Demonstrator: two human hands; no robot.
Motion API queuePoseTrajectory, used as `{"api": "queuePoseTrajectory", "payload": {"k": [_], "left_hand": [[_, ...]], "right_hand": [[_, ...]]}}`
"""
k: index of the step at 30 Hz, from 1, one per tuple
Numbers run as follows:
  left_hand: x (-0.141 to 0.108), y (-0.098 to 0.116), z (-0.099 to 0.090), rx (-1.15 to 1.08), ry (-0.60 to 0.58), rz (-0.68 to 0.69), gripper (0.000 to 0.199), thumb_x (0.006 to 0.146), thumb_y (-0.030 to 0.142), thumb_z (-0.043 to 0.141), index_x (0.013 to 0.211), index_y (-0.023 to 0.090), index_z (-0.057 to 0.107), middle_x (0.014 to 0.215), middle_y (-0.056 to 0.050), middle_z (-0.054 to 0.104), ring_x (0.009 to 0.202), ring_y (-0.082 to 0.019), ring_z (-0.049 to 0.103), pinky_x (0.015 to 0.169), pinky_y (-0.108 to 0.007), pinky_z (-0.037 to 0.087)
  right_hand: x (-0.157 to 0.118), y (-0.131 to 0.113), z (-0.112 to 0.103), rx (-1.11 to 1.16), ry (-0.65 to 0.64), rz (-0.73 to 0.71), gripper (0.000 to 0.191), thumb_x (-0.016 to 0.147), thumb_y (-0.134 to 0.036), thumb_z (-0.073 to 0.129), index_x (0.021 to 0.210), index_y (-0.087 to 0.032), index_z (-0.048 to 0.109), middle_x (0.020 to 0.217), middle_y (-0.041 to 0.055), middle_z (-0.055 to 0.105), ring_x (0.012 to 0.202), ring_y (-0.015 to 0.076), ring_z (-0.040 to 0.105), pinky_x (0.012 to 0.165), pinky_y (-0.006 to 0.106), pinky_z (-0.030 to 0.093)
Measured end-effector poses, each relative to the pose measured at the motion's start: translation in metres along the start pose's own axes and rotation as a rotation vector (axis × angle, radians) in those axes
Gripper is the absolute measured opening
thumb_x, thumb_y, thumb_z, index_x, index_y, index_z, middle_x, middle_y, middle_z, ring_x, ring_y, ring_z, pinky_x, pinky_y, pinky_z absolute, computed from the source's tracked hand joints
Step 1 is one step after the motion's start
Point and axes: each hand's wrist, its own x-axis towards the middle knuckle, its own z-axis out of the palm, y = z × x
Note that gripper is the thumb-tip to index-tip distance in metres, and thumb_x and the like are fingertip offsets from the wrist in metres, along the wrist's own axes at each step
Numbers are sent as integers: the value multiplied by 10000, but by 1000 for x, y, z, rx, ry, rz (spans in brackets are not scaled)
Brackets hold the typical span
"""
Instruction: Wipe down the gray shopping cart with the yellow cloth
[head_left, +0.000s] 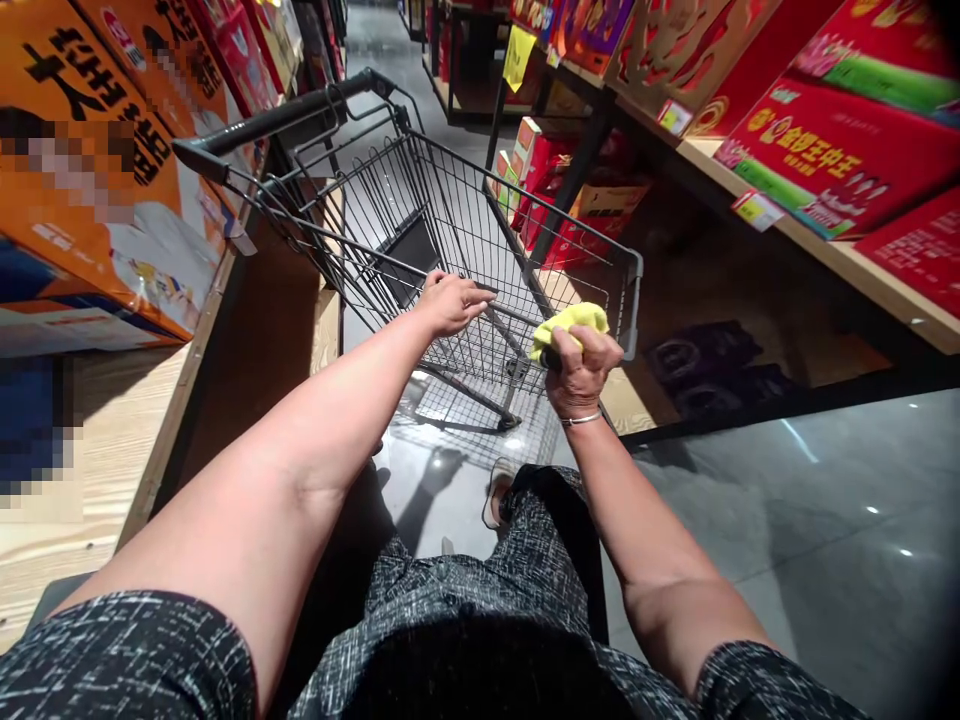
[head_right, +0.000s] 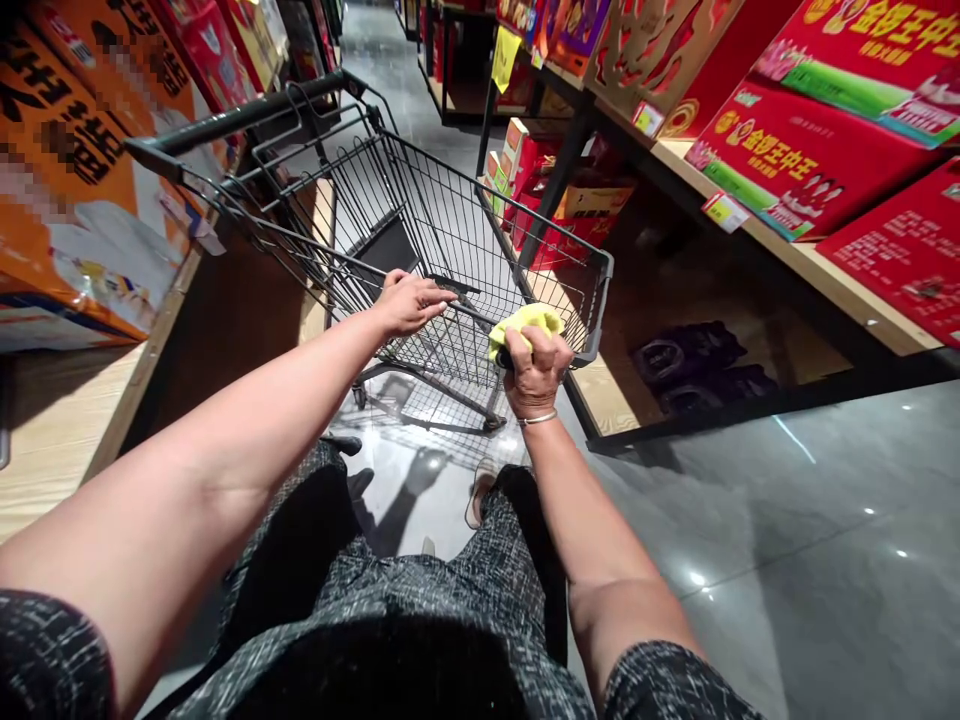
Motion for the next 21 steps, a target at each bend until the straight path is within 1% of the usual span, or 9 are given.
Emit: {"api": "queuePoseTrajectory", "payload": {"k": [1, 3, 6, 9, 11, 13, 17, 19, 21], "left_hand": [[1, -1, -1, -6, -2, -3, 385, 1052, 437, 488, 1355, 350, 708, 1178, -37, 707, 1169, -251, 539, 1122, -455, 233], [2, -2, -1, -11, -4, -11, 378, 1050, 423, 501, 1352, 342, 714, 1151, -38, 705, 1165, -246, 545, 1129, -450, 227], [4, -2, -1, -14, 0, -16, 377, 1050, 425, 508, 1349, 337, 718, 1141, -39, 701, 1165, -246, 541, 1136, -447, 221], [5, -2, 0, -16, 4, -16, 378, 1049, 433, 506, 1348, 341, 718, 1153, -39, 707, 1161, -246, 537, 1134, -449, 223], [6, -2, 0, -8, 11, -16, 376, 1051, 437, 498, 1340, 345, 720, 1147, -38, 715, 1144, -244, 540, 1126, -452, 228], [7, -3, -1, 5, 22, -9, 374, 1054, 440, 487, 1333, 349, 720, 1137, -35, 722, 1132, -239, 542, 1119, -454, 228], [7, -6, 0, 36, 32, 9, 356, 1043, 442, 495, 1312, 361, 715, 1125, -24, 728, 1141, -239, 547, 1122, -461, 220], [6, -6, 1, 50, 29, 10, 340, 1020, 453, 529, 1280, 350, 723, 1134, -27, 728, 1167, -248, 547, 1141, -470, 209], [4, -3, 2, 61, 25, 5, 333, 992, 467, 568, 1252, 331, 726, 1152, -32, 725, 1200, -260, 545, 1168, -481, 190]], "right_hand": [[0, 0, 3, -2, -2, 21, 452, 919, -212, 529, 1331, -295, 696, 1312, 122, 587, 1280, 345, 426, 1096, 542, 389], [-13, 1, 15, 2, -90, 59, 466, 923, -200, 504, 1329, -318, 700, 1300, 115, 607, 1259, 342, 441, 1084, 557, 389], [-53, 2, 41, -19, -372, 123, 504, 908, -152, 483, 1320, -333, 708, 1332, 120, 629, 1215, 342, 458, 1045, 567, 397], [-90, 4, 62, -101, -681, 183, 553, 868, -88, 484, 1327, -300, 707, 1393, 143, 613, 1209, 351, 463, 1023, 549, 408], [-98, 3, 65, -130, -770, 180, 579, 838, -65, 505, 1338, -283, 698, 1409, 148, 603, 1208, 346, 466, 1016, 522, 417], [-91, 1, 58, -90, -694, 123, 584, 817, -66, 537, 1337, -283, 691, 1384, 136, 609, 1177, 325, 476, 1004, 490, 429], [-45, 2, 14, 35, -243, -26, 558, 799, -109, 586, 1315, -302, 674, 1335, 99, 587, 1182, 304, 466, 1043, 485, 411], [-21, 9, -14, 1, -56, 16, 581, 774, -129, 598, 1329, -293, 649, 1369, 109, 542, 1232, 327, 440, 1065, 522, 388], [-4, 15, -36, -67, 15, 139, 611, 738, -136, 595, 1334, -266, 630, 1394, 131, 513, 1245, 352, 427, 1053, 556, 379]]}}
